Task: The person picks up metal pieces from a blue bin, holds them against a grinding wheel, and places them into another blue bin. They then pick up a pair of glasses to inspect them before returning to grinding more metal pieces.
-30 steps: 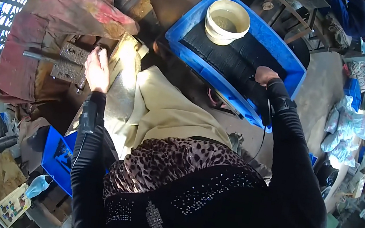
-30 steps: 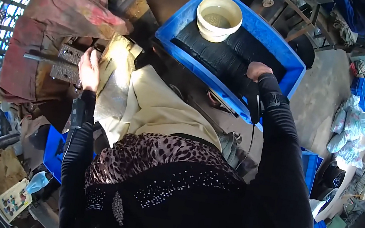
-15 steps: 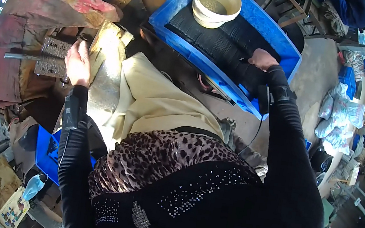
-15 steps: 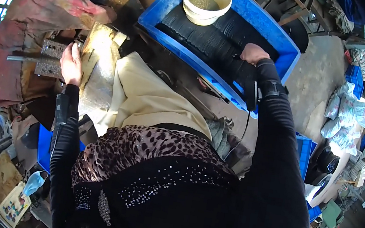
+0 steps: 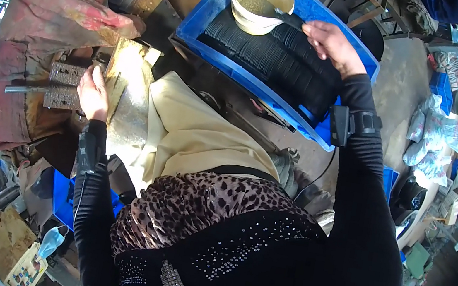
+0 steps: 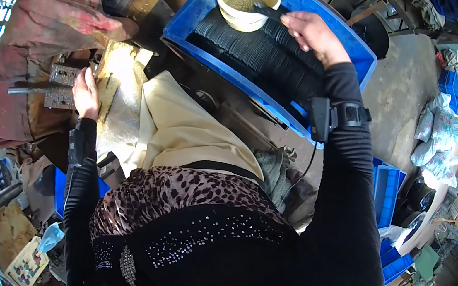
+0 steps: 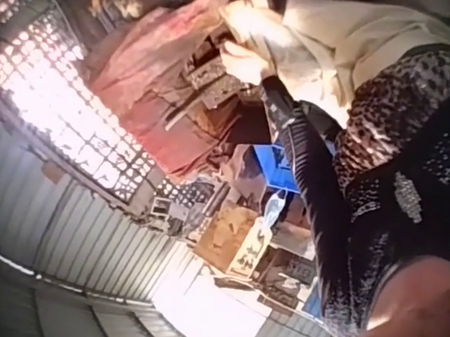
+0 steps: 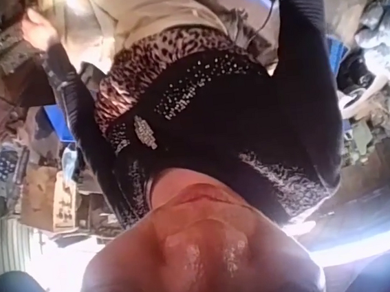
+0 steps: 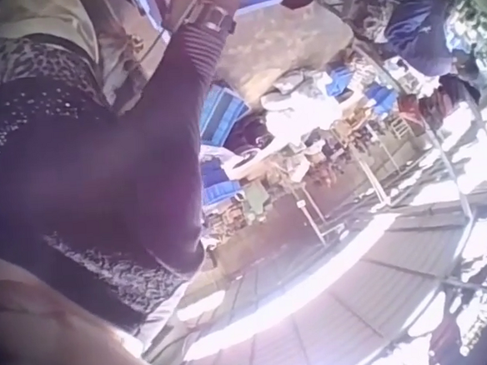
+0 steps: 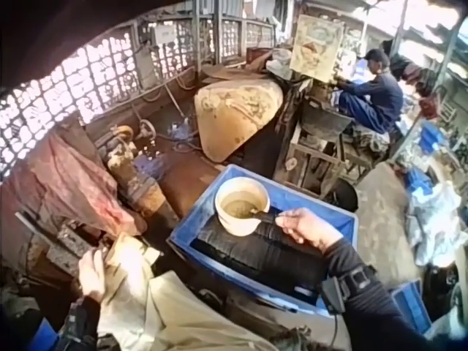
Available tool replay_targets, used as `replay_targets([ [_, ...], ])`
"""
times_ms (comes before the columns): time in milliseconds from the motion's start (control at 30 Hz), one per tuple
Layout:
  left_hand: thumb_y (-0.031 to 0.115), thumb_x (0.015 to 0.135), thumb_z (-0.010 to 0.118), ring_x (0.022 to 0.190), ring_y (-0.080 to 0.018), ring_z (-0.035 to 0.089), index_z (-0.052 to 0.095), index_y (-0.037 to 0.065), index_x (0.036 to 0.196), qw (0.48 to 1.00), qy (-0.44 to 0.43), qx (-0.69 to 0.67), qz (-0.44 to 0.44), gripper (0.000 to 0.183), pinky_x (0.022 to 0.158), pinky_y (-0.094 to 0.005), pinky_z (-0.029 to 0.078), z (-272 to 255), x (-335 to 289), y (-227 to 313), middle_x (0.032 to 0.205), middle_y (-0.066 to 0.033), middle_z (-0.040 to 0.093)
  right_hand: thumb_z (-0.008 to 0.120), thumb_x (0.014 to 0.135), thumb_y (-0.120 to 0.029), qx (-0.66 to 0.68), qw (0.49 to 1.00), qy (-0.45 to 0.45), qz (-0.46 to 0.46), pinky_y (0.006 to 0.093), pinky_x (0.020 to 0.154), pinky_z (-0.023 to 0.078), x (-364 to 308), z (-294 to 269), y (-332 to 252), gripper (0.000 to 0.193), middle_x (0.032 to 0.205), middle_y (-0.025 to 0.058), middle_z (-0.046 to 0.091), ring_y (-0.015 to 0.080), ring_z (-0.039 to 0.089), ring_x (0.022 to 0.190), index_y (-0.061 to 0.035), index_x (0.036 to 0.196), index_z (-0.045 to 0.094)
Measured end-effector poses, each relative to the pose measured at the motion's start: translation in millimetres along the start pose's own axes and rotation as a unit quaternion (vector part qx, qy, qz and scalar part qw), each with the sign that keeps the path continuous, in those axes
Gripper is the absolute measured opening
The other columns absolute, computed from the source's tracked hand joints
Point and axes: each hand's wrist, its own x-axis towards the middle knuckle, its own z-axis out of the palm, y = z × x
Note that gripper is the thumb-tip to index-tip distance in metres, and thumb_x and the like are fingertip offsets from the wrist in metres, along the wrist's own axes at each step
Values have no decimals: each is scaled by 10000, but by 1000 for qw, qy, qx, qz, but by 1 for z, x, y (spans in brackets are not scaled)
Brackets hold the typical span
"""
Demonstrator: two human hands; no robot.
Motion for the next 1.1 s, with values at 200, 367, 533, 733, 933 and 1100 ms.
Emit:
replay_targets([
  [200, 383, 1010, 402, 1119, -380, 542, 546, 36, 1261, 999, -30, -23, 7, 452, 983, -439, 400, 10, 5, 11, 1193, -197, 604, 583, 935, -297, -453, 789, 213, -356, 273, 396, 312, 115, -17, 52, 299, 619, -15, 504, 107, 433, 434, -8, 918, 658],
  [367, 367, 1015, 394, 1119, -375, 543, 539, 26, 1263, 1000, -24, -13, 1, 446, 987, -427, 392, -3, 3, -2, 1198, -195, 604, 568, 836, -258, -531, 835, 141, -18, 470, 729, 525, 119, 50, -29, 275, 902, 209, 691, 357, 678, 844, -38, 906, 718],
  [533, 354, 1018, 388, 1121, -375, 542, 537, 18, 1263, 999, -22, -43, 21, 441, 992, -420, 385, -2, 5, 0, 1206, -195, 601, 593, 780, -207, -585, 798, 126, -69, 449, 695, 534, 154, 43, 0, 223, 868, 195, 700, 326, 694, 821, -46, 839, 737],
  [733, 352, 1018, 391, 1116, -383, 551, 543, 10, 1257, 999, -17, -24, 18, 444, 979, -418, 406, -8, 1, 2, 1199, -206, 605, 612, 767, -205, -614, 766, 68, -174, 448, 691, 534, 192, 6, 52, 214, 861, 195, 701, 323, 696, 821, -47, 835, 740],
  [933, 359, 1020, 391, 1113, -386, 568, 558, -16, 1237, 998, -11, -36, 44, 464, 960, -408, 439, 0, 4, 10, 1186, -228, 612, 626, 763, -209, -635, 718, -13, -285, 448, 697, 533, 217, -11, 86, 217, 869, 198, 700, 324, 696, 828, -47, 847, 742],
  [1100, 360, 1022, 386, 1118, -383, 566, 554, -18, 1241, 1000, -5, -10, 15, 468, 962, -407, 438, -17, -2, -3, 1193, -228, 608, 639, 795, -250, -696, 706, -54, -121, 442, 731, 530, 154, 55, -14, 243, 891, 202, 697, 323, 691, 848, -47, 881, 739],
])
